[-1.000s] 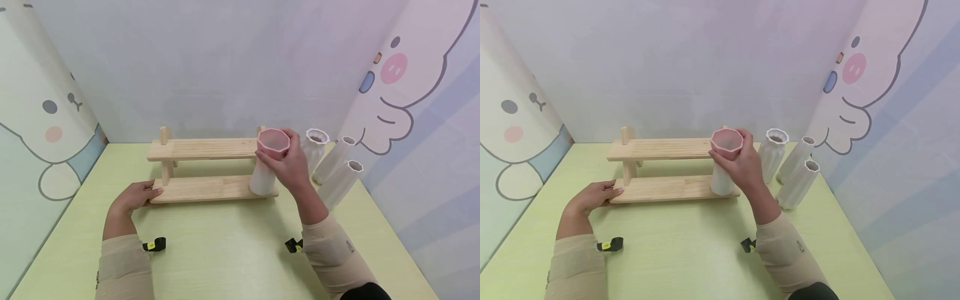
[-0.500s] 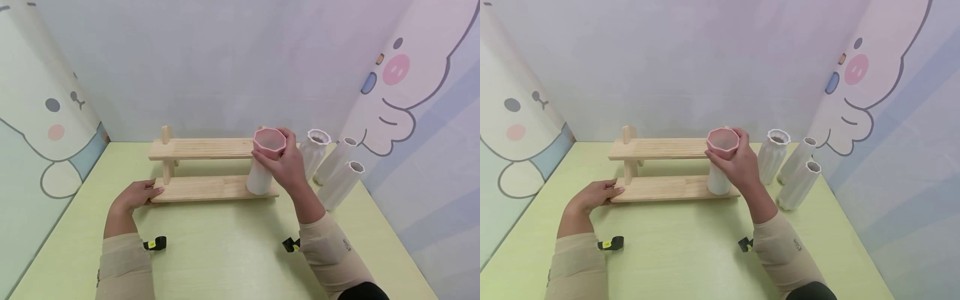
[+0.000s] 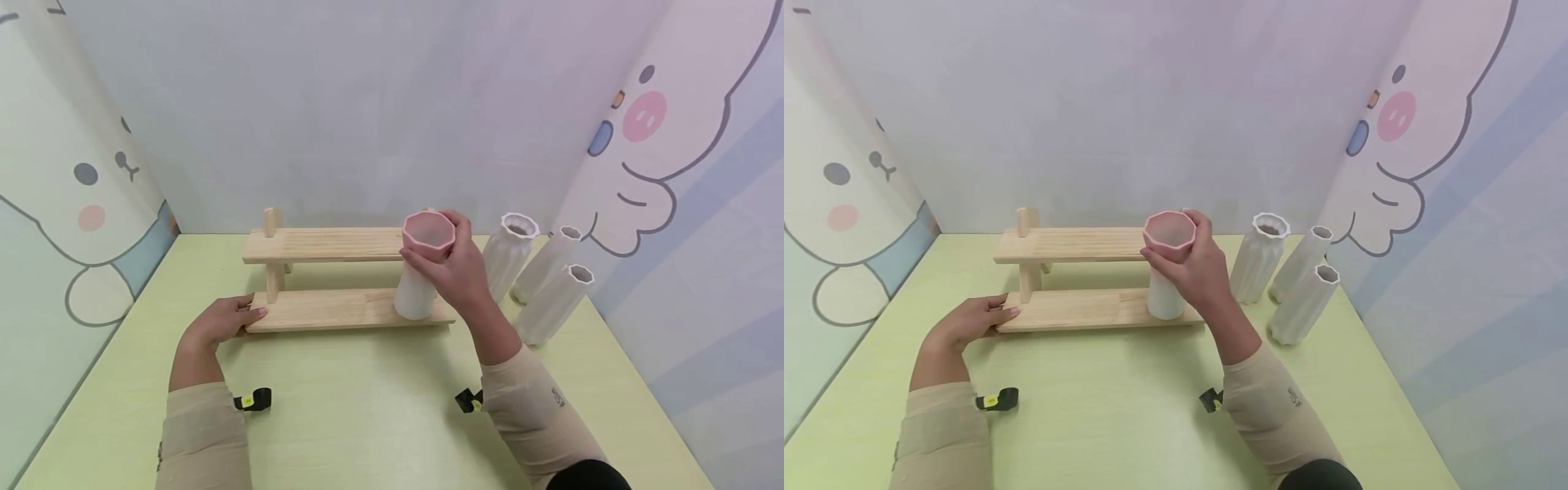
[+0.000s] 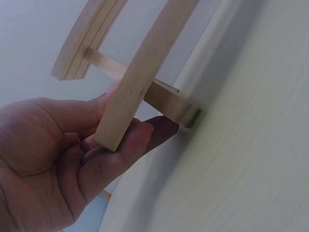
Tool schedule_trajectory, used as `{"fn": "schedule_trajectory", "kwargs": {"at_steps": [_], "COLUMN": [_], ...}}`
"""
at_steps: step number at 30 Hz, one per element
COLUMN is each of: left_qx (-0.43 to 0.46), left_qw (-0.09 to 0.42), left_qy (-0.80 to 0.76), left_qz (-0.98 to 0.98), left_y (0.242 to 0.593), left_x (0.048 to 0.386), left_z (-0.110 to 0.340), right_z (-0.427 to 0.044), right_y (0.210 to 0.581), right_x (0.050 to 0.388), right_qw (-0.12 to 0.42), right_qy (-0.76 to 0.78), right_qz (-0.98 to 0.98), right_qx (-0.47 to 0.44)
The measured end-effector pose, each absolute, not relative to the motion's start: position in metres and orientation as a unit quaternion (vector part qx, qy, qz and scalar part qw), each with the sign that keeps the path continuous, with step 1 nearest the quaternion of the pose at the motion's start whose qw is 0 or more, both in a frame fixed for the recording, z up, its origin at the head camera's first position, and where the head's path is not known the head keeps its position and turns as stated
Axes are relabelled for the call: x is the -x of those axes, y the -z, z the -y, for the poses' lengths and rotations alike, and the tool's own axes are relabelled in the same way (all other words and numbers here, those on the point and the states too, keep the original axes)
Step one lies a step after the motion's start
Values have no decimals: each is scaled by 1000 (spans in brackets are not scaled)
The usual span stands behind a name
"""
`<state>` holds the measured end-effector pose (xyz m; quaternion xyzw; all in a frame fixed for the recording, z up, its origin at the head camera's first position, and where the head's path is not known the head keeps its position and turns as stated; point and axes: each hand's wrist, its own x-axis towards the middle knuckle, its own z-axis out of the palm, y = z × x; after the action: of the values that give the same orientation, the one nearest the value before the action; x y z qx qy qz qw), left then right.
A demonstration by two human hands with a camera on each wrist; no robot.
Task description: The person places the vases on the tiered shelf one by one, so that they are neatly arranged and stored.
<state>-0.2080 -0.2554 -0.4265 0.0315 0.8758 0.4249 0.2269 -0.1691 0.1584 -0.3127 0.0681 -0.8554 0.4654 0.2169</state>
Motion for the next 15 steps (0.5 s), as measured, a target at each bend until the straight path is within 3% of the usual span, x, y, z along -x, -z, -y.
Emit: {"fn": "schedule_trajectory", "kwargs": {"at_steps": [15], "left_qx": [-36], "left_qw": [224], "left_qy": [-433], "left_qz": [-872], "left_y": [428], "left_x": [208], "left_z": [255], "right_z": [-147], "right_y": [314], "right_x": [172], "right_qw": [214], "right_qy": [-462], "right_qz": [857], "right_qx": [-84]}}
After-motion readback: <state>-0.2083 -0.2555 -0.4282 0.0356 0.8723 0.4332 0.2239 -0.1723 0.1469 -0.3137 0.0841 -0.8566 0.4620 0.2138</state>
